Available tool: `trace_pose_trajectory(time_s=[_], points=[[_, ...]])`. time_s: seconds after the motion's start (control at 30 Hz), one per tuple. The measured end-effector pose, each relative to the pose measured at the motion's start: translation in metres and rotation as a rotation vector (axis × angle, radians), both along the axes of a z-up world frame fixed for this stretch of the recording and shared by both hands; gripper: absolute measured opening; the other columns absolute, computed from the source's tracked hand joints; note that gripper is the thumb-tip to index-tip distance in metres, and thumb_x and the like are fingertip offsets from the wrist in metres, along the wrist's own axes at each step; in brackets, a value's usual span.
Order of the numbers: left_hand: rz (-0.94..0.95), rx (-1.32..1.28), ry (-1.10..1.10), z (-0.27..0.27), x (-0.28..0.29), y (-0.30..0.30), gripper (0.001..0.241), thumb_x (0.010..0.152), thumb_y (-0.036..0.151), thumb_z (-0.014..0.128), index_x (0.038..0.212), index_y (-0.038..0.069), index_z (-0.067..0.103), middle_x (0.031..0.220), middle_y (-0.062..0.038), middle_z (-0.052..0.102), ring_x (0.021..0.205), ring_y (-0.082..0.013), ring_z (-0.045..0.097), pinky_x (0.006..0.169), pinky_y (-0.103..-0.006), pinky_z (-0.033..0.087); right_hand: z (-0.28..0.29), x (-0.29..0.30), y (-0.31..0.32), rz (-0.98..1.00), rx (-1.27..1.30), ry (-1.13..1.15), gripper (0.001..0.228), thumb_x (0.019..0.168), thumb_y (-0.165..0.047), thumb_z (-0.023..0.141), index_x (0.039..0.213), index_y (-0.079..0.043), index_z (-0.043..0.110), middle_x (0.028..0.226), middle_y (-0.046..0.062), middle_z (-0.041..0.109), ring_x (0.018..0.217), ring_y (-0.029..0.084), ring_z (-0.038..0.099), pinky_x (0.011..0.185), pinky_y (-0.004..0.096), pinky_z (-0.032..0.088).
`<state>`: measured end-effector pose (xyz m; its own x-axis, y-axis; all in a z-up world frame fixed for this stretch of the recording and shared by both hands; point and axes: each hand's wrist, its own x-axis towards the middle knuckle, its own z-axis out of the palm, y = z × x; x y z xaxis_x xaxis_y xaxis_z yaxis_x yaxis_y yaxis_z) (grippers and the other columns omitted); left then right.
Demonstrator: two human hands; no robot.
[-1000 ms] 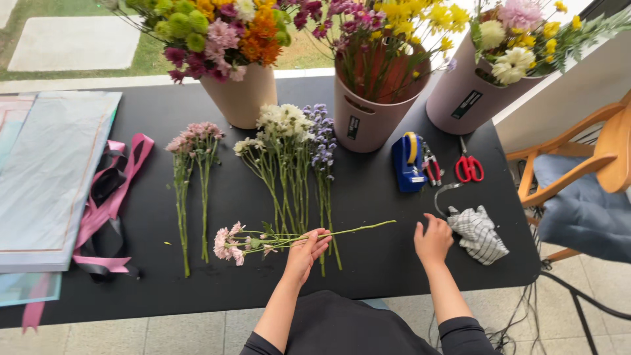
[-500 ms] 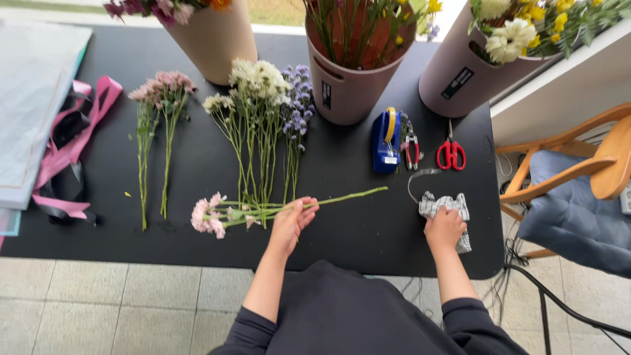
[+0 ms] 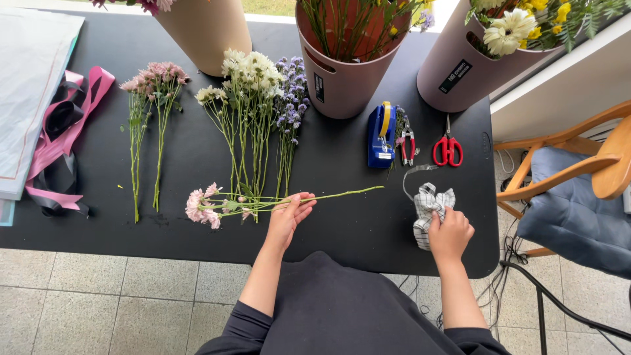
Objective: The person wipes individual flower stems with a cloth and organizes them into groups on a table.
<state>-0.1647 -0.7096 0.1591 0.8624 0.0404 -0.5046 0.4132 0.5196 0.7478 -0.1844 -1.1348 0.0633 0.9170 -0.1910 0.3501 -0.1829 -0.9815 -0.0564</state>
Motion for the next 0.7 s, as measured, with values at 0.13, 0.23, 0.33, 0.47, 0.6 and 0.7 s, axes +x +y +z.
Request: trace_pose_trajectory(time_s=[0.13, 0.23, 0.33, 0.47, 0.6, 0.7], points=[[-0.008, 0.046, -0.003, -0.01, -0.002, -0.002, 0.031, 0.107, 0.017, 0.051, 0.123, -0.005, 0.067, 0.123, -0.027, 0.07, 0.115, -0.0372, 0.069, 0.098, -0.0411, 0.057, 0.018, -0.002, 0.024, 0.058, -0.039, -0.053, 0.031, 0.089, -0.036, 0.074, 0.11, -0.014, 0.069, 0.094, 0.003, 0.061, 0.09, 0.027, 0.065, 0.086, 0.041, 0.047], [-0.022, 0.074, -0.001, -0.011, -0.006, -0.007, 0.03, 0.108, 0.015, 0.05, 0.122, -0.005, 0.067, 0.123, -0.028, 0.07, 0.114, -0.0374, 0.069, 0.098, -0.042, 0.057, 0.035, 0.001, 0.051, 0.155, -0.008, -0.089, 0.033, 0.086, -0.035, 0.075, 0.11, -0.014, 0.069, 0.093, 0.003, 0.06, 0.089, 0.025, 0.064, 0.087, 0.04, 0.046], [-0.046, 0.048, -0.004, -0.012, -0.008, -0.015, 0.031, 0.106, 0.018, 0.053, 0.119, -0.005, 0.069, 0.12, -0.028, 0.071, 0.111, -0.0366, 0.071, 0.096, -0.041, 0.059, 0.043, 0.009, 0.081, 0.35, 0.04, -0.146, 0.034, 0.083, -0.031, 0.073, 0.111, -0.013, 0.067, 0.091, 0.003, 0.056, 0.085, 0.026, 0.06, 0.085, 0.041, 0.046], [-0.044, -0.06, 0.008, -0.014, -0.011, -0.023, 0.032, 0.105, 0.022, 0.054, 0.114, -0.006, 0.069, 0.117, -0.029, 0.072, 0.106, -0.0366, 0.073, 0.091, -0.0391, 0.061, 0.054, 0.018, 0.12, 0.7, 0.208, -0.194, 0.024, 0.095, -0.031, 0.062, 0.11, -0.012, 0.062, 0.112, 0.012, 0.055, 0.112, 0.035, 0.056, 0.1, 0.048, 0.043], [-0.054, -0.086, 0.016, -0.014, -0.014, -0.025, 0.036, 0.105, 0.024, 0.054, 0.111, -0.008, 0.069, 0.116, -0.031, 0.072, 0.105, -0.0379, 0.073, 0.091, -0.0397, 0.061, 0.051, 0.024, 0.135, 0.848, 0.272, -0.169, 0.011, 0.105, -0.026, 0.05, 0.112, -0.018, 0.052, 0.145, 0.015, 0.05, 0.143, 0.041, 0.045, 0.115, 0.058, 0.03], [-0.067, -0.062, 0.027, -0.014, -0.012, -0.024, 0.037, 0.105, 0.026, 0.054, 0.112, -0.008, 0.07, 0.116, -0.031, 0.072, 0.105, -0.0376, 0.073, 0.091, -0.0399, 0.061, 0.025, 0.032, 0.133, 0.855, 0.293, -0.193, 0.028, 0.107, -0.04, 0.046, 0.121, -0.016, 0.05, 0.137, 0.014, 0.057, 0.118, 0.035, 0.061, 0.092, 0.046, 0.048]])
